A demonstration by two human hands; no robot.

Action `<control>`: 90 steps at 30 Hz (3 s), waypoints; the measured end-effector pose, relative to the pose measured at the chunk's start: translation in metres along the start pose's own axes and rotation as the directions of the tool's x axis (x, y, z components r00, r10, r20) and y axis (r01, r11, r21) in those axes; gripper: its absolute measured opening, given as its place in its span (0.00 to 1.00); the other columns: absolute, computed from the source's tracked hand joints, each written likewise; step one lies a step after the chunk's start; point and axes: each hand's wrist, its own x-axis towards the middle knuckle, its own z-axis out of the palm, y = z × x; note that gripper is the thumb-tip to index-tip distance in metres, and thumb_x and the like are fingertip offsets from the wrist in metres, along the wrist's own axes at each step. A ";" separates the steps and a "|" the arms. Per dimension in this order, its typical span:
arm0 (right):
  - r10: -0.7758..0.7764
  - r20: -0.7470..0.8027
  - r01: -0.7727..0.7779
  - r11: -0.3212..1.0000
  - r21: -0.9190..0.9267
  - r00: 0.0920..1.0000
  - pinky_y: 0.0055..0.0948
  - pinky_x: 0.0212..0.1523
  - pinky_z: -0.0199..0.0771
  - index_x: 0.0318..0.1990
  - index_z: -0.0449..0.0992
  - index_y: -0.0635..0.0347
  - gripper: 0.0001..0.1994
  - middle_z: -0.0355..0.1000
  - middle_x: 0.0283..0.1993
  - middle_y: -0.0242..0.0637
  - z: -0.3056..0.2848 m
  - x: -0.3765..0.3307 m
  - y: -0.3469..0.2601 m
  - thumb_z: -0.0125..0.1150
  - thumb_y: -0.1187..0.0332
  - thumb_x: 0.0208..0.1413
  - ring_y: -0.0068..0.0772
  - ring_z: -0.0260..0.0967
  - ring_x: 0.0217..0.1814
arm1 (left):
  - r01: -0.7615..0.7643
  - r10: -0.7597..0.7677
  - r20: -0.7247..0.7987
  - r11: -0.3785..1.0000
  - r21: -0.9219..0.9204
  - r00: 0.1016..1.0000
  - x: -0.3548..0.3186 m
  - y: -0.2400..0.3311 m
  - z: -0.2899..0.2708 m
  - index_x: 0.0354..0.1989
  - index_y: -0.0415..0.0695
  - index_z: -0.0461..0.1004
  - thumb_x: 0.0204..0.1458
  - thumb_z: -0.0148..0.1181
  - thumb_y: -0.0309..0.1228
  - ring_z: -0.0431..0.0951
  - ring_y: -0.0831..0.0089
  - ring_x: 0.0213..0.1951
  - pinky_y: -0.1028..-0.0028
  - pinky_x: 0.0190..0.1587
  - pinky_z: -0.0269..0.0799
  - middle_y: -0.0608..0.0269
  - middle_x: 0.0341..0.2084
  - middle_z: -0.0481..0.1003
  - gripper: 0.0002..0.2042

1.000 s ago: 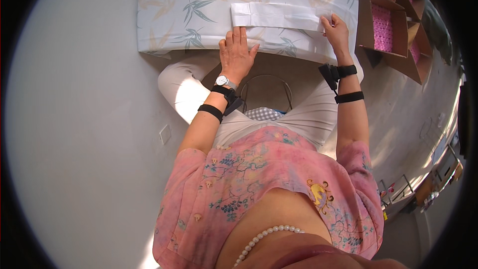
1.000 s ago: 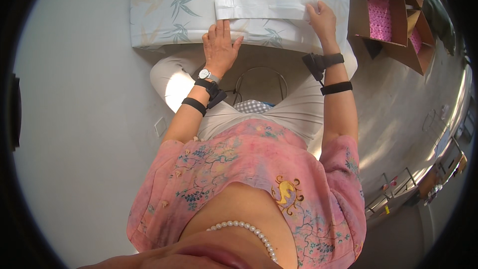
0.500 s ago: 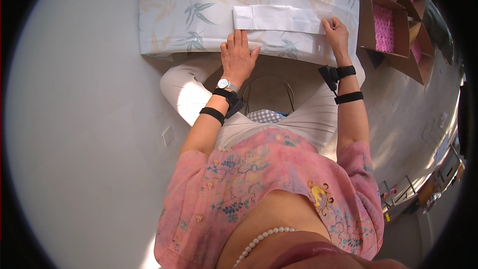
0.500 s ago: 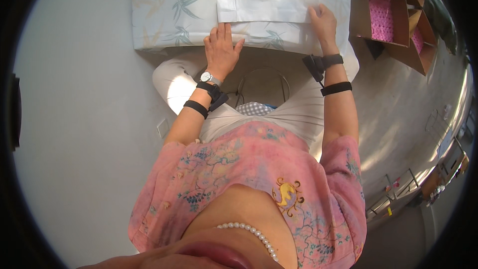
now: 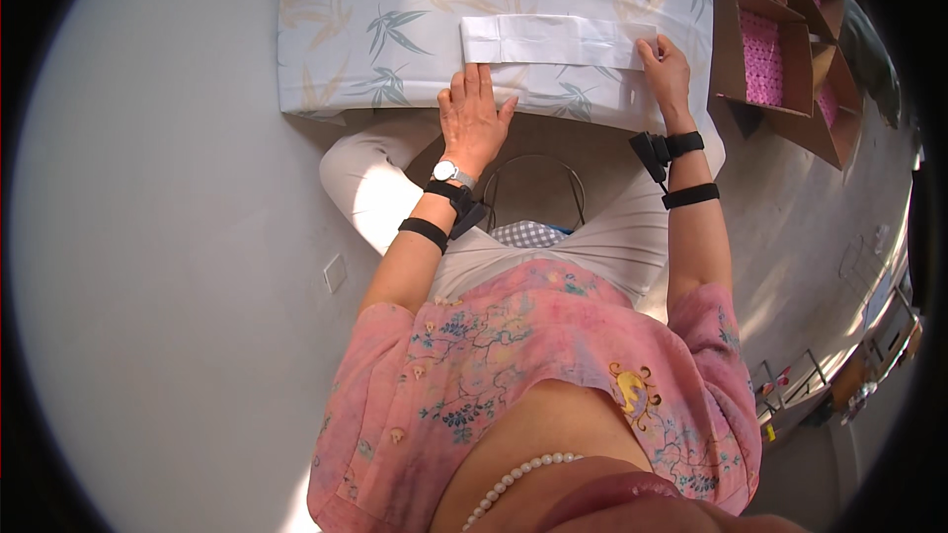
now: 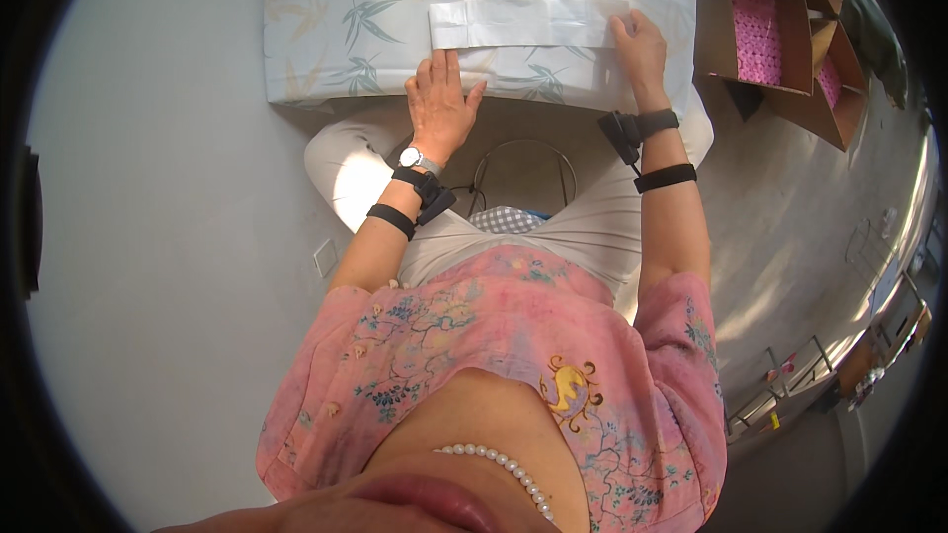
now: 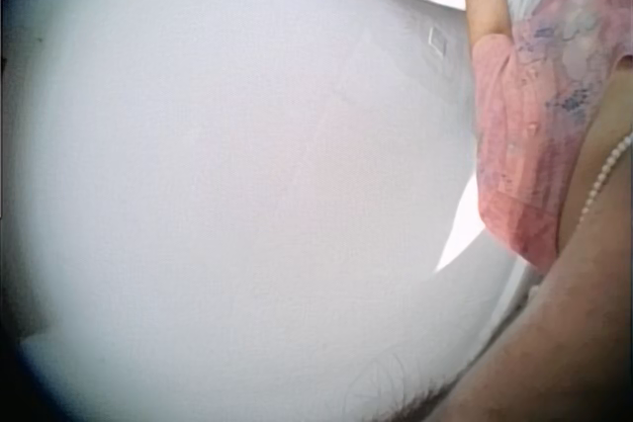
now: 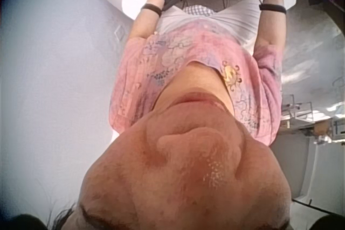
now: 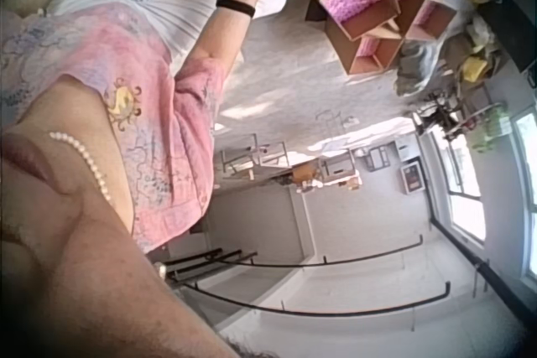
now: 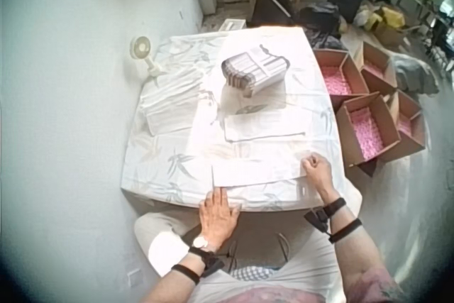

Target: Folding and packing white face masks into boxes.

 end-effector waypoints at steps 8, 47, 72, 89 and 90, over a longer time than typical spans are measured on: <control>-0.015 -0.018 0.016 1.000 0.022 1.000 0.46 0.58 0.76 0.56 0.81 0.68 0.27 0.81 0.53 0.59 -0.002 -0.003 -0.003 0.65 0.52 0.62 0.60 0.78 0.57 | -0.026 0.028 -0.061 0.999 0.034 0.998 -0.001 0.001 -0.001 0.67 0.34 0.70 0.61 0.63 0.52 0.64 0.59 0.63 0.59 0.60 0.57 0.54 0.65 0.68 0.35; 0.011 -0.036 -0.011 1.000 0.001 0.999 0.46 0.57 0.77 0.56 0.82 0.64 0.26 0.82 0.52 0.56 0.004 -0.002 -0.003 0.65 0.50 0.62 0.58 0.79 0.56 | -0.141 0.146 0.032 0.984 -0.109 0.989 0.034 0.030 0.012 0.81 0.44 0.53 0.66 0.53 0.59 0.46 0.62 0.82 0.42 0.80 0.29 0.59 0.81 0.52 0.43; 0.029 -0.058 -0.031 0.999 -0.040 0.998 0.48 0.57 0.77 0.55 0.82 0.62 0.26 0.82 0.53 0.54 0.004 -0.001 -0.004 0.64 0.49 0.62 0.59 0.79 0.57 | -0.133 0.137 0.042 0.987 -0.094 0.990 0.037 0.027 0.017 0.81 0.45 0.52 0.67 0.49 0.60 0.46 0.63 0.82 0.40 0.79 0.27 0.61 0.82 0.51 0.42; -0.719 -0.053 0.688 0.683 -0.246 0.693 0.50 0.78 0.59 0.66 0.71 0.66 0.23 0.68 0.72 0.48 0.048 -0.081 -0.105 0.59 0.73 0.63 0.49 0.64 0.76 | -0.134 0.138 0.010 0.976 -0.173 0.990 0.038 0.027 0.016 0.81 0.46 0.53 0.66 0.53 0.57 0.48 0.63 0.82 0.38 0.78 0.29 0.60 0.81 0.53 0.41; -0.711 -0.026 0.685 0.686 -0.246 0.703 0.50 0.79 0.56 0.68 0.70 0.66 0.24 0.66 0.74 0.48 0.055 -0.084 -0.104 0.58 0.69 0.66 0.48 0.62 0.78 | -0.138 0.142 0.017 0.981 -0.135 0.990 0.038 0.028 0.016 0.81 0.46 0.54 0.65 0.55 0.55 0.48 0.64 0.82 0.37 0.78 0.29 0.60 0.81 0.53 0.41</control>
